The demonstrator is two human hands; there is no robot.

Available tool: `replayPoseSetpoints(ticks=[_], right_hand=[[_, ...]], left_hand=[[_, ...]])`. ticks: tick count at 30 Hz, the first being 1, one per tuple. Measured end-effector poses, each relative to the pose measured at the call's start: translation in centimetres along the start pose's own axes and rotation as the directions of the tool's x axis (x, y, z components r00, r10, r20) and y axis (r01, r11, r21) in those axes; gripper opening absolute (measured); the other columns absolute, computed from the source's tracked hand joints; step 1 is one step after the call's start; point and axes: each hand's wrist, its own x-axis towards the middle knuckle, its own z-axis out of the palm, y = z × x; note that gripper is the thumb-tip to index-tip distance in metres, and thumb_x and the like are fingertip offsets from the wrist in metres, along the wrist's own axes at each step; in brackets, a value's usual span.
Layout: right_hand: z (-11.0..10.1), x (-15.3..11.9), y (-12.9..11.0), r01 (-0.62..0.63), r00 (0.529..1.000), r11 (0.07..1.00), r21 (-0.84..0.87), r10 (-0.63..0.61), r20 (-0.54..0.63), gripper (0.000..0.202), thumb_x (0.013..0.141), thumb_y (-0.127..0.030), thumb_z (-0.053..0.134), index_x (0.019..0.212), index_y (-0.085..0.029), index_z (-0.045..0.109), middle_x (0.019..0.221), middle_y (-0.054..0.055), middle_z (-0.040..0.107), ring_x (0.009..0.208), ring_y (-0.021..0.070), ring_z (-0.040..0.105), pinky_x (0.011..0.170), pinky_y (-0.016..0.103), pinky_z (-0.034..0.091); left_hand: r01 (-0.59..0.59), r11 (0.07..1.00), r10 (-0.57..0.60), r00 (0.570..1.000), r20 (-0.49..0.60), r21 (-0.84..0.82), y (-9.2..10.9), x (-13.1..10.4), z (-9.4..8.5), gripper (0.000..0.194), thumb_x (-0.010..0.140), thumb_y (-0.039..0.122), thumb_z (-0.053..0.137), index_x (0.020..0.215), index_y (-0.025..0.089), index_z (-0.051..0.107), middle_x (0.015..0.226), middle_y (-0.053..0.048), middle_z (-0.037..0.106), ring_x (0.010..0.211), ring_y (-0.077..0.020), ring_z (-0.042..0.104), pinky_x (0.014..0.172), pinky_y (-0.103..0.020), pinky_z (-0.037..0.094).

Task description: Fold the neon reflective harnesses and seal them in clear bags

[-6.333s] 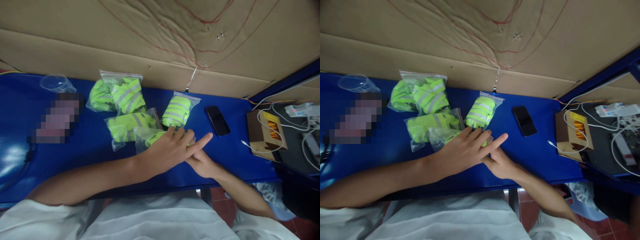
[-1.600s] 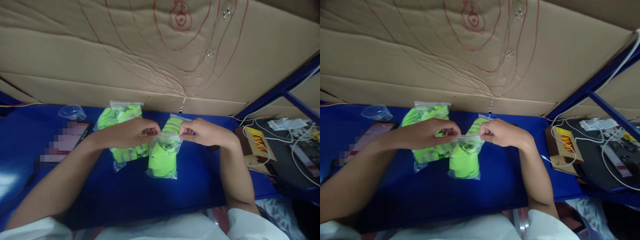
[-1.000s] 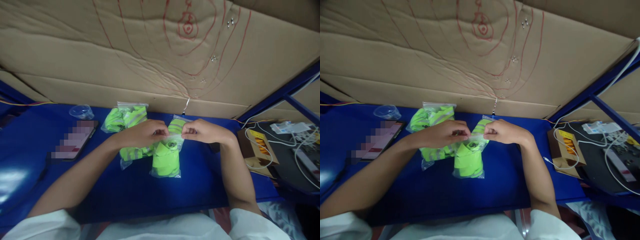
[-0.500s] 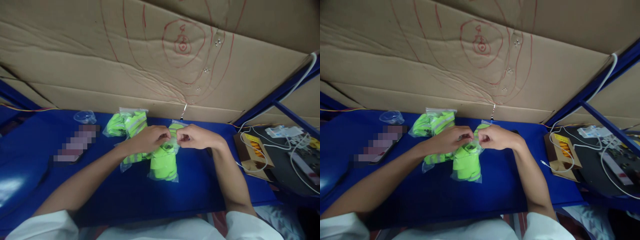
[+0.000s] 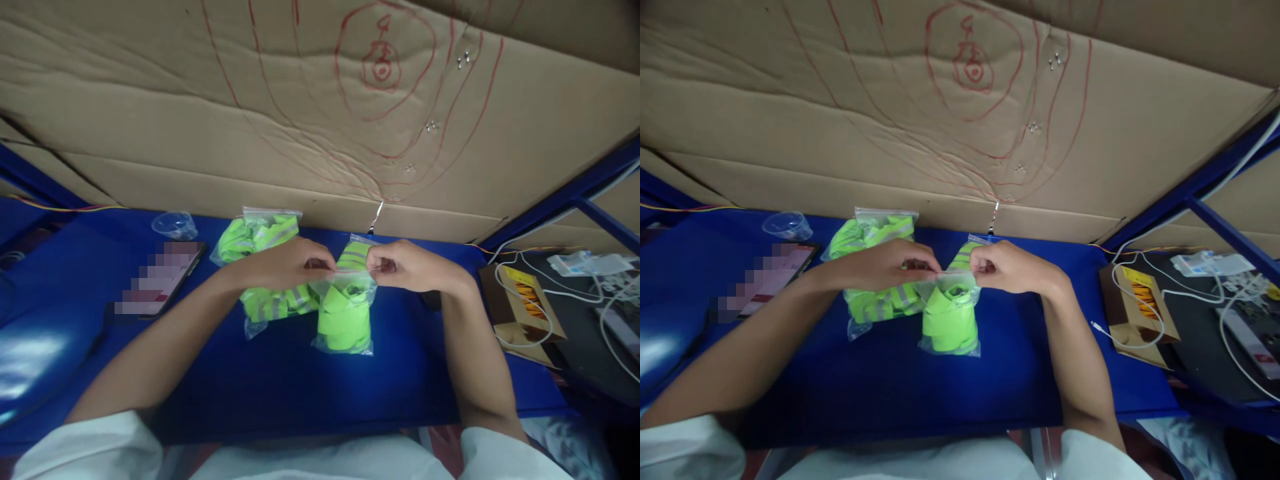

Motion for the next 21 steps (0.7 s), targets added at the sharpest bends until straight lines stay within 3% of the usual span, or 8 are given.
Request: replayPoseSetpoints(ticks=[5,9,14,21], right_hand=[[-0.1,-0.2,0.0,-0.013,0.999,1.000,-0.021,0.014,0.051,0.009,0.096,-0.023,0.062,0.097,-0.018,0.069,0.081,-0.001,0.067,0.072,0.0135,0.059,0.068,0.026,0.044],[0.0,-0.1,0.6,0.000,0.997,1.000,-0.028,0.002,0.071,0.016,0.099,-0.028,0.060,0.092,-0.018,0.070,0.078,0.000,0.067,0.069,0.0132,0.058,0.066,0.026,0.042],[0.0,-0.1,1.3,-0.087,0.995,0.996,-0.035,0.089,0.055,0.010,0.093,-0.023,0.065,0.092,-0.017,0.072,0.077,0.000,0.070,0.068,0.0127,0.059,0.064,0.025,0.040],[0.1,0.3,0.7,-0.069,0.998,0.997,-0.041,0.069,-0.003,0.004,0.083,-0.013,0.068,0.084,-0.017,0.070,0.072,-0.004,0.066,0.064,0.0102,0.057,0.064,0.023,0.040]], left_hand=[[-0.030,0.995,0.034,0.999,-0.036,0.097,0.2,0.0,0.2,0.024,0.100,0.033,0.062,0.097,0.016,0.079,0.094,-0.003,0.076,0.079,-0.0139,0.067,0.071,-0.023,0.042],[-0.011,0.997,0.011,1.000,0.002,0.073,-0.1,-0.1,0.1,0.024,0.100,0.033,0.062,0.103,0.018,0.080,0.099,-0.004,0.078,0.082,-0.0149,0.069,0.074,-0.023,0.045],[0.050,0.991,-0.047,0.999,-0.026,0.126,-1.2,-0.1,-0.2,0.021,0.097,0.029,0.063,0.093,0.017,0.081,0.091,-0.003,0.077,0.077,-0.0147,0.068,0.072,-0.024,0.043],[0.020,0.960,-0.007,0.999,-0.046,0.280,-0.3,-0.4,0.0,0.017,0.097,0.024,0.059,0.089,0.018,0.073,0.095,-0.002,0.074,0.085,-0.0166,0.065,0.078,-0.026,0.038]])
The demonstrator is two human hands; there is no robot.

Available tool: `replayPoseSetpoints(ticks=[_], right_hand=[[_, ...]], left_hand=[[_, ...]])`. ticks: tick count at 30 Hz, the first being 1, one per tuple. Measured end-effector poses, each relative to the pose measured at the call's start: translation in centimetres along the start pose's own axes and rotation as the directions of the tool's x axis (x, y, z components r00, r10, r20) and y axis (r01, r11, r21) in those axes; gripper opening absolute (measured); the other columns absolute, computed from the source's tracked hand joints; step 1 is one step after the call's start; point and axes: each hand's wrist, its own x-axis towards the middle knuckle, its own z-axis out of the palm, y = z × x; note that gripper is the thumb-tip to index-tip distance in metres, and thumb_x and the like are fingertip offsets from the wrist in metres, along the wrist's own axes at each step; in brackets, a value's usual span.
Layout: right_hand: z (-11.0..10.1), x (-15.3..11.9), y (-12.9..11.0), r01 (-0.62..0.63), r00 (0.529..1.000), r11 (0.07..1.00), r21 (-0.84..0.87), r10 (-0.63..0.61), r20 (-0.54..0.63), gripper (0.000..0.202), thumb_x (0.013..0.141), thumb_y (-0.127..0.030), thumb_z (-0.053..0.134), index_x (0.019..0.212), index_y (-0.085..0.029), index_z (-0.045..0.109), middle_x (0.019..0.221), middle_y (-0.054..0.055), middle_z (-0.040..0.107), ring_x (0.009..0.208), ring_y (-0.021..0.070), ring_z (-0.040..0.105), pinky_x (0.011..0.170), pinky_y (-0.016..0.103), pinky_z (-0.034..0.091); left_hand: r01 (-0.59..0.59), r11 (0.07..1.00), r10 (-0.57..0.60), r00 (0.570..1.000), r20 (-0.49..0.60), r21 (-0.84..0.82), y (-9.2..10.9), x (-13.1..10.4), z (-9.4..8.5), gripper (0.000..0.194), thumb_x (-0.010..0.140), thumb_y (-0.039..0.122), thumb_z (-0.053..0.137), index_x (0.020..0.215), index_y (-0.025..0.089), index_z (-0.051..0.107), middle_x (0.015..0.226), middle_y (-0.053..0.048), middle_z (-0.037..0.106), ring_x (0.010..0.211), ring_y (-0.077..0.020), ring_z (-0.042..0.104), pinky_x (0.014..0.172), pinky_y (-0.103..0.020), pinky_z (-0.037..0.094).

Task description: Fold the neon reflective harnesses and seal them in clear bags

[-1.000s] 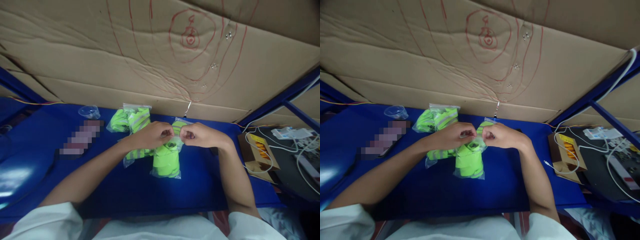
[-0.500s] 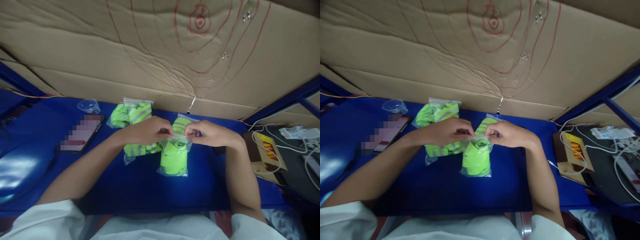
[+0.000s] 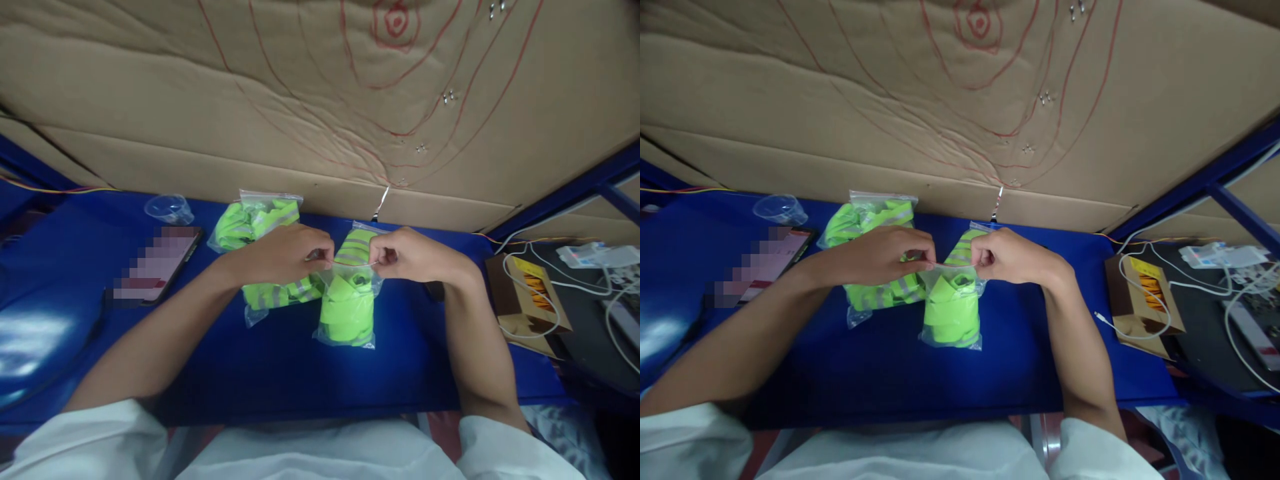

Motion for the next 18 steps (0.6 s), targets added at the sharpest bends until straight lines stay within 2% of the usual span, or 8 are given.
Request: replayPoseSetpoints(ticks=[4,8,12,16,18], right_hand=[[-0.1,-0.1,1.1,-0.023,0.997,0.999,0.037,0.020,0.074,0.012,0.092,-0.025,0.067,0.096,-0.016,0.074,0.086,0.002,0.074,0.076,0.0139,0.065,0.071,0.025,0.046],[-0.5,-0.6,1.9,-0.083,0.993,0.996,0.029,0.080,0.087,0.016,0.092,-0.031,0.069,0.093,-0.015,0.072,0.084,0.003,0.073,0.074,0.0153,0.063,0.068,0.026,0.044],[-0.7,-0.7,1.6,-0.080,0.993,0.997,-0.002,0.080,0.087,0.007,0.087,-0.021,0.068,0.088,-0.016,0.072,0.078,0.000,0.069,0.070,0.0128,0.061,0.066,0.024,0.041],[-0.7,-0.5,1.3,-0.080,0.995,0.997,-0.016,0.080,0.054,0.007,0.079,-0.011,0.067,0.081,-0.017,0.070,0.072,-0.003,0.067,0.067,0.0112,0.059,0.065,0.023,0.039],[-0.7,-0.5,1.3,-0.081,0.996,0.996,-0.022,0.082,0.033,0.009,0.079,-0.011,0.066,0.083,-0.017,0.071,0.074,-0.003,0.068,0.068,0.0117,0.060,0.065,0.023,0.041]], left_hand=[[0.004,0.999,-0.003,0.999,0.033,-0.048,-0.3,0.0,0.0,0.025,0.101,0.028,0.053,0.095,0.017,0.075,0.096,-0.003,0.074,0.085,-0.0172,0.064,0.079,-0.026,0.040],[0.034,0.997,-0.028,0.997,0.073,-0.075,-1.5,-0.2,-0.3,0.029,0.099,0.035,0.056,0.102,0.019,0.079,0.100,-0.003,0.076,0.087,-0.0178,0.067,0.079,-0.025,0.043],[0.157,0.987,-0.155,0.986,0.065,-0.026,-1.8,-0.6,-1.0,0.026,0.094,0.040,0.060,0.096,0.022,0.078,0.096,-0.001,0.077,0.082,-0.0174,0.067,0.074,-0.027,0.041],[0.114,0.989,-0.112,0.993,-0.026,0.095,-0.7,-0.5,-1.0,0.023,0.094,0.033,0.054,0.091,0.021,0.074,0.097,0.000,0.074,0.083,-0.0168,0.064,0.075,-0.028,0.039],[0.092,0.991,-0.089,0.995,-0.035,0.100,-0.5,-0.4,-0.8,0.022,0.093,0.030,0.053,0.092,0.020,0.072,0.096,-0.001,0.073,0.081,-0.0164,0.063,0.075,-0.028,0.038]])
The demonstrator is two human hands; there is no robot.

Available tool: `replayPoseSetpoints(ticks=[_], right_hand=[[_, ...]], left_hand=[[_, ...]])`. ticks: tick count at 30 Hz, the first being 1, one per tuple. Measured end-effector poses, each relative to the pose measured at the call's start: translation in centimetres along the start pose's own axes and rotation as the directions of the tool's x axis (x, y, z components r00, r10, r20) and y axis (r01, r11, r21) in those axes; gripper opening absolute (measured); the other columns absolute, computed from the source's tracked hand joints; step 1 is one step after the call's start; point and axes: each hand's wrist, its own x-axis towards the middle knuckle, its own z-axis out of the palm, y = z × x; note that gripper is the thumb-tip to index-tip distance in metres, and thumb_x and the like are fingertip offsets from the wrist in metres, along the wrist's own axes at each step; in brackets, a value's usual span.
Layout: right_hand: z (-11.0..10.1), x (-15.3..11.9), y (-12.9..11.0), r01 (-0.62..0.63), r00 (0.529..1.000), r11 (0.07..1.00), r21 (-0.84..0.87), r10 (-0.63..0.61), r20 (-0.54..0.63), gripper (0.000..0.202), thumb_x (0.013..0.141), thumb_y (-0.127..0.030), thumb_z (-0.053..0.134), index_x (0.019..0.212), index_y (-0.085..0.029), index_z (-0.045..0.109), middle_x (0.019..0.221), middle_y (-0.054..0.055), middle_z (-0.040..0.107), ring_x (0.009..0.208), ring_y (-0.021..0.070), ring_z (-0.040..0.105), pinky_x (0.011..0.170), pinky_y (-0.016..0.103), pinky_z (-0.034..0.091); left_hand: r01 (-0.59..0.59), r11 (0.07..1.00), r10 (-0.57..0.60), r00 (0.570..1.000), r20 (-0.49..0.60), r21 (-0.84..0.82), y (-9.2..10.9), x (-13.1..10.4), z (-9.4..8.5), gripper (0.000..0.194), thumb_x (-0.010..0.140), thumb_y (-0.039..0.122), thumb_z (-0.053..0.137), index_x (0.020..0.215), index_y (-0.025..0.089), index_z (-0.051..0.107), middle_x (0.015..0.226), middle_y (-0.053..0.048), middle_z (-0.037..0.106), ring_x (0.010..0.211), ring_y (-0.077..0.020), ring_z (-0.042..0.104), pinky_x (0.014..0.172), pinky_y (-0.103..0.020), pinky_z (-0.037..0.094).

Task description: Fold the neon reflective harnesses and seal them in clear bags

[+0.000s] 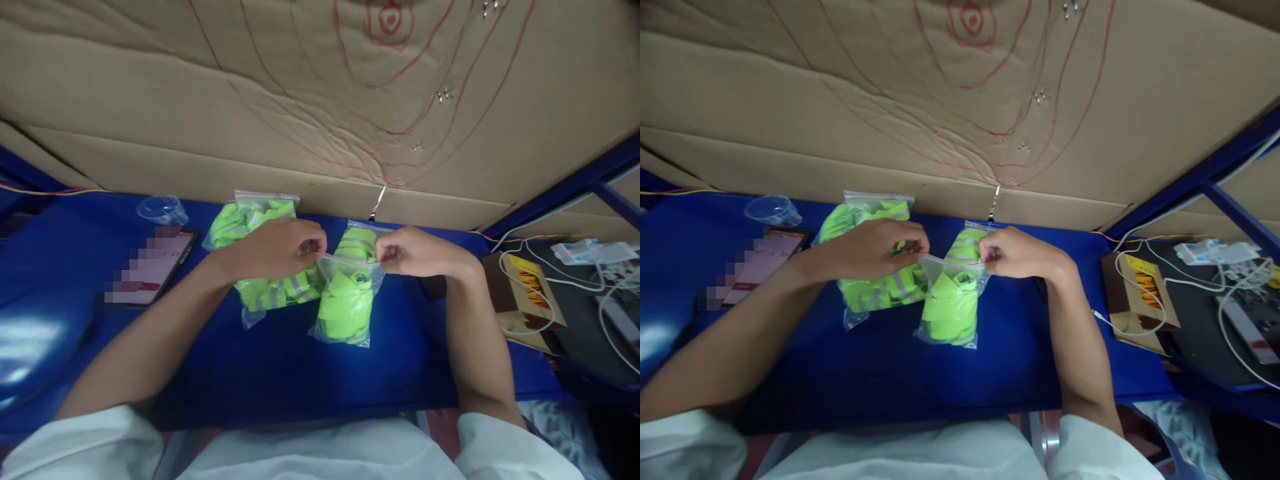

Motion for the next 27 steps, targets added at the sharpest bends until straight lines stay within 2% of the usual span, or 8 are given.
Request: replayPoseSetpoints(ticks=[5,9,11,14,17,19,23,27], right_hand=[[0.5,0.4,0.0,0.044,0.997,0.996,0.081,-0.049,0.058,0.014,0.089,-0.022,0.067,0.099,-0.017,0.075,0.087,0.002,0.075,0.076,0.0146,0.066,0.070,0.025,0.048],[1.1,1.1,0.2,0.081,0.997,0.997,0.013,-0.081,-0.006,0.017,0.090,-0.023,0.071,0.106,-0.017,0.075,0.103,0.006,0.077,0.091,0.0173,0.069,0.081,0.027,0.050],[1.3,1.4,0.4,0.086,0.996,0.996,0.007,-0.086,0.020,0.020,0.090,-0.025,0.073,0.109,-0.017,0.074,0.107,0.006,0.077,0.096,0.0183,0.070,0.085,0.028,0.050],[1.6,1.8,0.6,0.090,0.991,0.996,0.026,-0.092,0.093,0.010,0.093,-0.020,0.067,0.100,-0.018,0.073,0.091,0.001,0.076,0.079,0.0149,0.067,0.072,0.025,0.046],[1.7,2.1,0.1,0.159,0.986,0.987,-0.034,-0.161,-0.049,0.010,0.091,-0.012,0.062,0.091,-0.017,0.070,0.080,0.000,0.071,0.070,0.0130,0.062,0.065,0.024,0.040],[1.8,2.1,-0.6,0.198,0.968,0.975,-0.096,-0.210,-0.140,0.011,0.089,-0.009,0.061,0.091,-0.017,0.068,0.079,0.000,0.070,0.070,0.0125,0.061,0.066,0.024,0.039],[1.8,2.0,-1.6,0.163,0.968,0.978,-0.132,-0.184,-0.171,0.010,0.087,-0.009,0.063,0.089,-0.016,0.070,0.075,-0.001,0.068,0.066,0.0119,0.058,0.064,0.024,0.036],[1.7,2.1,-1.8,0.122,0.984,0.992,-0.030,-0.125,-0.128,0.009,0.093,-0.021,0.066,0.096,-0.017,0.074,0.082,0.001,0.073,0.070,0.0126,0.063,0.067,0.023,0.040]], left_hand=[[-0.038,0.987,0.046,0.998,0.048,-0.157,-0.4,0.5,1.0,0.020,0.091,0.031,0.058,0.098,0.019,0.072,0.095,-0.001,0.072,0.082,-0.0149,0.064,0.075,-0.025,0.040],[-0.072,0.972,0.079,0.997,0.022,-0.225,-0.3,1.2,2.2,0.029,0.097,0.040,0.056,0.094,0.017,0.074,0.090,-0.002,0.072,0.077,-0.0144,0.063,0.072,-0.025,0.040],[-0.068,0.974,0.070,0.998,0.001,-0.217,-0.2,1.4,2.6,0.029,0.098,0.039,0.055,0.093,0.017,0.073,0.088,-0.002,0.070,0.075,-0.0141,0.060,0.070,-0.026,0.038],[-0.041,0.978,0.035,0.999,-0.033,-0.206,0.2,1.6,2.9,0.026,0.097,0.034,0.054,0.095,0.016,0.071,0.086,-0.002,0.070,0.073,-0.0138,0.059,0.068,-0.026,0.037],[0.016,0.966,-0.057,0.986,-0.154,-0.257,0.7,1.6,2.7,0.019,0.089,0.027,0.058,0.093,0.015,0.071,0.085,-0.002,0.071,0.073,-0.0135,0.060,0.068,-0.025,0.040],[0.003,0.947,-0.071,0.977,-0.200,-0.322,0.9,1.7,2.4,0.020,0.086,0.026,0.060,0.095,0.015,0.073,0.088,-0.002,0.073,0.074,-0.0132,0.062,0.069,-0.024,0.043],[-0.044,0.922,-0.010,0.991,-0.137,-0.384,0.7,1.7,1.8,0.024,0.092,0.032,0.060,0.096,0.015,0.076,0.088,-0.002,0.074,0.073,-0.0126,0.062,0.070,-0.023,0.045],[-0.073,0.948,0.028,0.988,-0.149,-0.309,0.6,1.7,2.2,0.024,0.096,0.030,0.057,0.099,0.014,0.074,0.088,-0.003,0.073,0.073,-0.0133,0.061,0.070,-0.025,0.042]])
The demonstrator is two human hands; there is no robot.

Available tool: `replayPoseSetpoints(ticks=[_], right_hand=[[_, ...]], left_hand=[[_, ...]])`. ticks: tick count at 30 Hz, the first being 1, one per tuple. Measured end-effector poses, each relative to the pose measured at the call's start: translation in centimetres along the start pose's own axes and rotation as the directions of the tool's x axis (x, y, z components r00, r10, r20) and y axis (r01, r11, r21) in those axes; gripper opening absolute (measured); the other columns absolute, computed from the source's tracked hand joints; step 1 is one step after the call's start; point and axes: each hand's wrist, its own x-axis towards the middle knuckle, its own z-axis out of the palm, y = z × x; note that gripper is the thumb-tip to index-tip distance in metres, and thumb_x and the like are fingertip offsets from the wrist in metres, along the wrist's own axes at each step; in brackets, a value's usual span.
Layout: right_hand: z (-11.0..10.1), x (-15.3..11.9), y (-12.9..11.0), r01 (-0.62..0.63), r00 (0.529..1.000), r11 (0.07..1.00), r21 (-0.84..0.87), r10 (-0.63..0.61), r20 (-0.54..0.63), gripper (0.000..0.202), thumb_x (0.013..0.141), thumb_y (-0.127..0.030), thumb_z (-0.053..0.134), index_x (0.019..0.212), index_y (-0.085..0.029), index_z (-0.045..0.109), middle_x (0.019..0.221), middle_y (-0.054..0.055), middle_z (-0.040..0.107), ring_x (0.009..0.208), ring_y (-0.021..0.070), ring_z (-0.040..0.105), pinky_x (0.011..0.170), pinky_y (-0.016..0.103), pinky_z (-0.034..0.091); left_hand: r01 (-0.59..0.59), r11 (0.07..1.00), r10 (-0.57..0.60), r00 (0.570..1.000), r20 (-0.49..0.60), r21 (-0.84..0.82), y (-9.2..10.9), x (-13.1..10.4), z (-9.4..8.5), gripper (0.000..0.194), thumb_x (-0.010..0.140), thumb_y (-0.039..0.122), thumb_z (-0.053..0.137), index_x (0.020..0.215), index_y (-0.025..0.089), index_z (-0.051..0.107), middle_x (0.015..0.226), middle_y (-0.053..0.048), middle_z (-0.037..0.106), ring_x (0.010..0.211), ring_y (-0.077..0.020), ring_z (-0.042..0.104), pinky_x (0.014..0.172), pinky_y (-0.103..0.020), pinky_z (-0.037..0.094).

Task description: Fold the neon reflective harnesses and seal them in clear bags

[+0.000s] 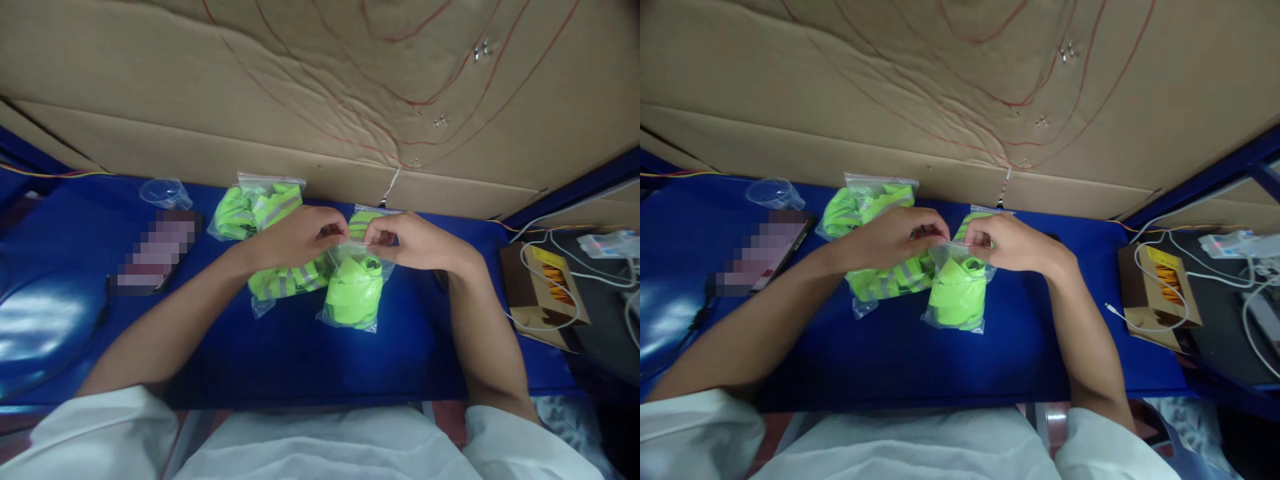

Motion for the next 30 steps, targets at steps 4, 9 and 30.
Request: replayPoseSetpoints(ticks=[4,9,30], right_hand=[[0.0,0.1,-0.1,0.034,0.999,0.999,0.036,-0.033,-0.027,0.020,0.098,-0.035,0.066,0.101,-0.017,0.073,0.085,0.002,0.074,0.071,0.0131,0.063,0.068,0.024,0.042],[0.3,0.3,0.0,0.084,0.993,0.995,-0.057,-0.088,-0.080,0.014,0.100,-0.024,0.061,0.097,-0.016,0.072,0.078,0.001,0.071,0.066,0.0127,0.060,0.066,0.024,0.039],[3.8,-10.2,-1.5,0.077,0.970,0.973,0.219,-0.022,-0.242,0.009,0.103,-0.026,0.069,0.096,-0.021,0.071,0.082,0.000,0.071,0.071,0.0104,0.064,0.066,0.021,0.047]], left_hand=[[-0.066,0.997,0.067,0.996,-0.052,0.027,0.2,-0.1,1.0,0.020,0.099,0.024,0.053,0.102,0.015,0.070,0.093,-0.003,0.072,0.078,-0.0137,0.062,0.074,-0.025,0.041],[-0.023,0.997,0.017,0.997,-0.075,-0.080,0.2,0.1,1.3,0.025,0.100,0.032,0.059,0.116,0.015,0.067,0.098,-0.003,0.073,0.083,-0.0147,0.064,0.075,-0.025,0.043],[0.238,0.840,-0.154,0.966,0.206,-0.488,5.4,-3.3,1.4,0.030,0.091,0.044,0.067,0.084,0.016,0.077,0.073,-0.001,0.065,0.068,-0.0137,0.056,0.059,-0.023,0.039]])
